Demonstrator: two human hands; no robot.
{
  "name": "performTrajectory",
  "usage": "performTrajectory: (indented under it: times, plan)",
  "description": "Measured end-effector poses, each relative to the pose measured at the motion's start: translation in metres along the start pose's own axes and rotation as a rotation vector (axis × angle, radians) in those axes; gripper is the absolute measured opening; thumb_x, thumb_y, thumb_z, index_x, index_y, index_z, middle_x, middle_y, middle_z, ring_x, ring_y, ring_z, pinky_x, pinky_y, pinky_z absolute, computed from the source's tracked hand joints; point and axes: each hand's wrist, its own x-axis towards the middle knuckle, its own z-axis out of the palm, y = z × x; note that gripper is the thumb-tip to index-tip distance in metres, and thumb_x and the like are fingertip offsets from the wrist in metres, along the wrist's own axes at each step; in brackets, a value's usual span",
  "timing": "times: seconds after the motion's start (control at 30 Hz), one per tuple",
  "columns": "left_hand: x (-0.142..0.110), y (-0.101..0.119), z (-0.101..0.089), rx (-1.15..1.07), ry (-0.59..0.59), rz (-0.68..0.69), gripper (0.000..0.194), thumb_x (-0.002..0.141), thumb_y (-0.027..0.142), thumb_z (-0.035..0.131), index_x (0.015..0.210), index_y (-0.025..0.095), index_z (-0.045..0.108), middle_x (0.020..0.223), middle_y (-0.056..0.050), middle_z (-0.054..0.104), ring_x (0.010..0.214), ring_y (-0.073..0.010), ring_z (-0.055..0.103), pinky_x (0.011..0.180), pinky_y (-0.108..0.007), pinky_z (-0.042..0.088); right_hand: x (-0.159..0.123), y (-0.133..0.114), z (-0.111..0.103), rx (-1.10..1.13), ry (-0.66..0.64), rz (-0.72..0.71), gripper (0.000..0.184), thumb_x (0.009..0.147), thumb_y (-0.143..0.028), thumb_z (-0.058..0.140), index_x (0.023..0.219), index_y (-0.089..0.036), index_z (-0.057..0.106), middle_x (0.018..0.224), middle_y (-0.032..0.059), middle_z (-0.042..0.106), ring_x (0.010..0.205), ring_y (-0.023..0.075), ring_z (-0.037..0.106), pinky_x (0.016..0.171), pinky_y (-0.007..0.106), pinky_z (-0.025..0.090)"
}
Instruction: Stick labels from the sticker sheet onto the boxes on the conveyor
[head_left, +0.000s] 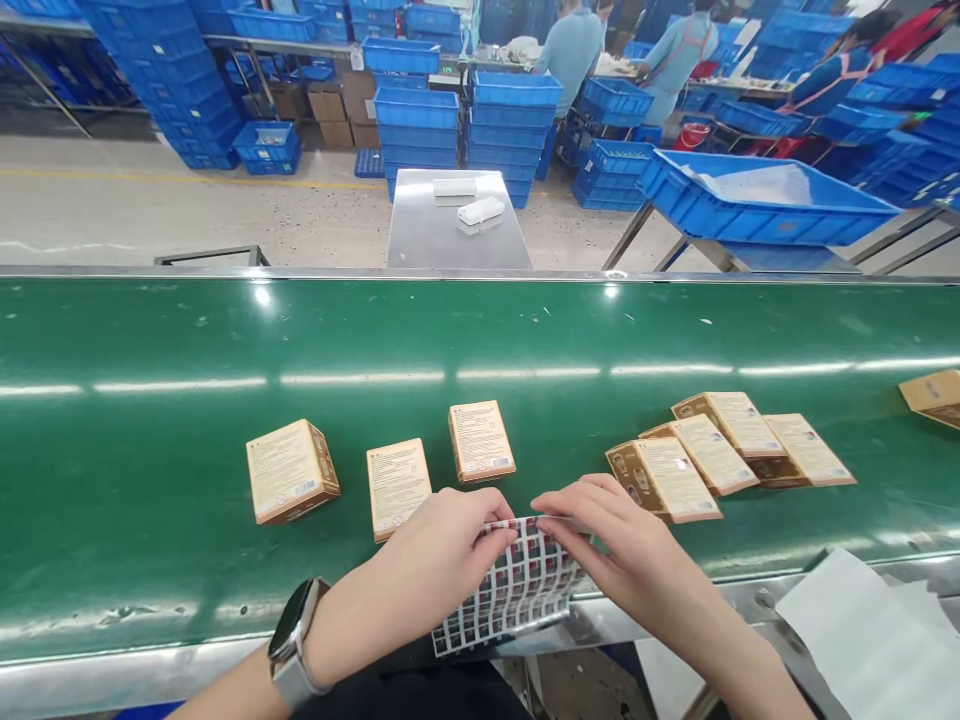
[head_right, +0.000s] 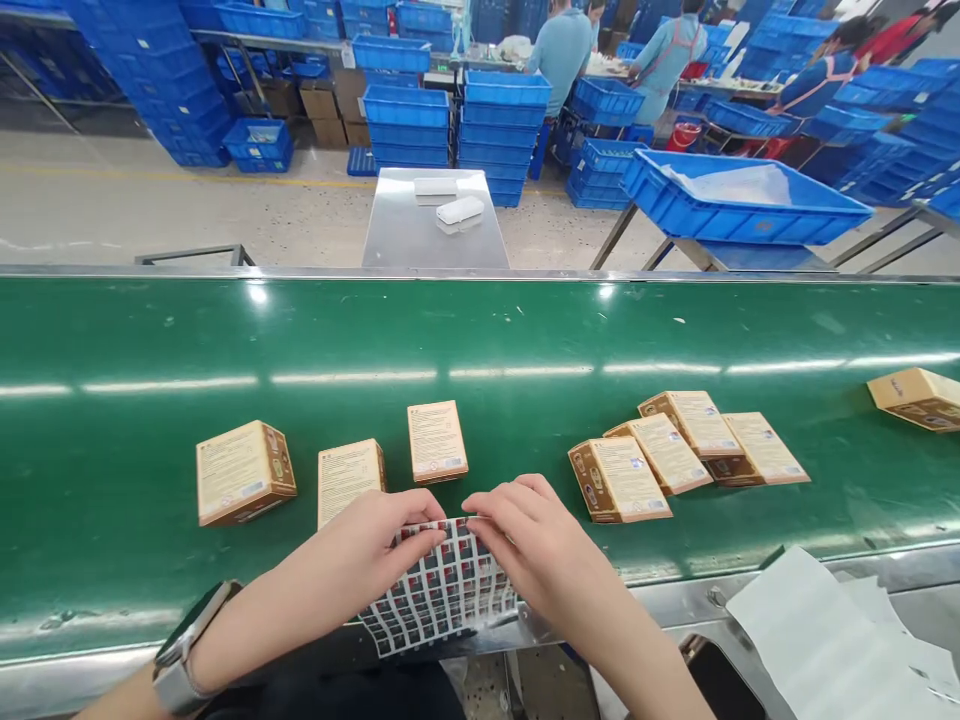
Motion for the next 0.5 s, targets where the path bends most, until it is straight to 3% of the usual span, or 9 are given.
performTrajectory:
  times: [0.13,0.23,0.3,0.37,0.43,0.5]
  plan:
    - [0.003,0.000,-0.004,0.062,0.021,-0.026,0.022,0.098,0.028,0.042,0.088,0.021,0.061,0.074,0.001,0.062,0.068,-0.0164,0.057,0.059,-0.027,0.038,0.000,0.001,0.012,-0.137,0.033,-0.119,0.025,0.099,-0.002,0.044,0.106,-0.020,0.061,0.100,0.0074,0.070,0.092,0.0215,0.066,0.099,0.048,0.041]
    - [0.010,-0.005,-0.008,0.115,0.037,-0.055,0.022,0.099,0.026,0.041,0.088,0.021,0.060,0.077,0.000,0.065,0.070,-0.0181,0.060,0.061,-0.029,0.043,0.004,0.011,0.024,0.015,0.160,-0.053,0.018,0.097,-0.007,0.053,0.101,-0.021,0.063,0.108,0.0083,0.070,0.107,0.0244,0.063,0.097,0.044,0.043]
    - [0.016,-0.012,-0.007,0.176,0.072,-0.018,0.018,0.098,0.024,0.044,0.089,0.020,0.060,0.091,-0.004,0.070,0.085,-0.0215,0.065,0.071,-0.034,0.049,0.011,0.027,0.034,0.239,0.274,0.180,0.008,0.096,-0.019,0.059,0.091,-0.022,0.065,0.110,0.0072,0.069,0.108,0.0243,0.063,0.093,0.041,0.048]
    - [0.023,-0.021,-0.001,0.257,0.081,0.096,0.013,0.096,0.019,0.049,0.089,0.019,0.061,0.122,-0.009,0.067,0.119,-0.0270,0.058,0.095,-0.043,0.049,0.021,0.047,0.046,0.466,0.401,0.490,0.014,0.094,-0.033,0.062,0.086,-0.022,0.066,0.117,0.0079,0.067,0.108,0.0247,0.063,0.092,0.039,0.050]
    - [0.030,-0.028,0.008,0.328,0.047,0.223,0.012,0.094,0.015,0.053,0.086,0.017,0.061,0.149,-0.010,0.049,0.144,-0.0295,0.035,0.115,-0.051,0.033,0.030,0.066,0.057,0.668,0.480,0.719,0.023,0.090,-0.044,0.066,0.088,-0.021,0.069,0.124,0.0090,0.066,0.109,0.0254,0.063,0.092,0.038,0.051]
    - [0.036,-0.033,0.018,0.378,0.008,0.277,0.013,0.094,0.013,0.053,0.086,0.016,0.062,0.158,-0.011,0.036,0.150,-0.0288,0.022,0.121,-0.053,0.023,0.036,0.079,0.066,0.820,0.492,0.827,0.032,0.084,-0.051,0.071,0.092,-0.020,0.071,0.123,0.0100,0.067,0.107,0.0262,0.064,0.090,0.037,0.053]
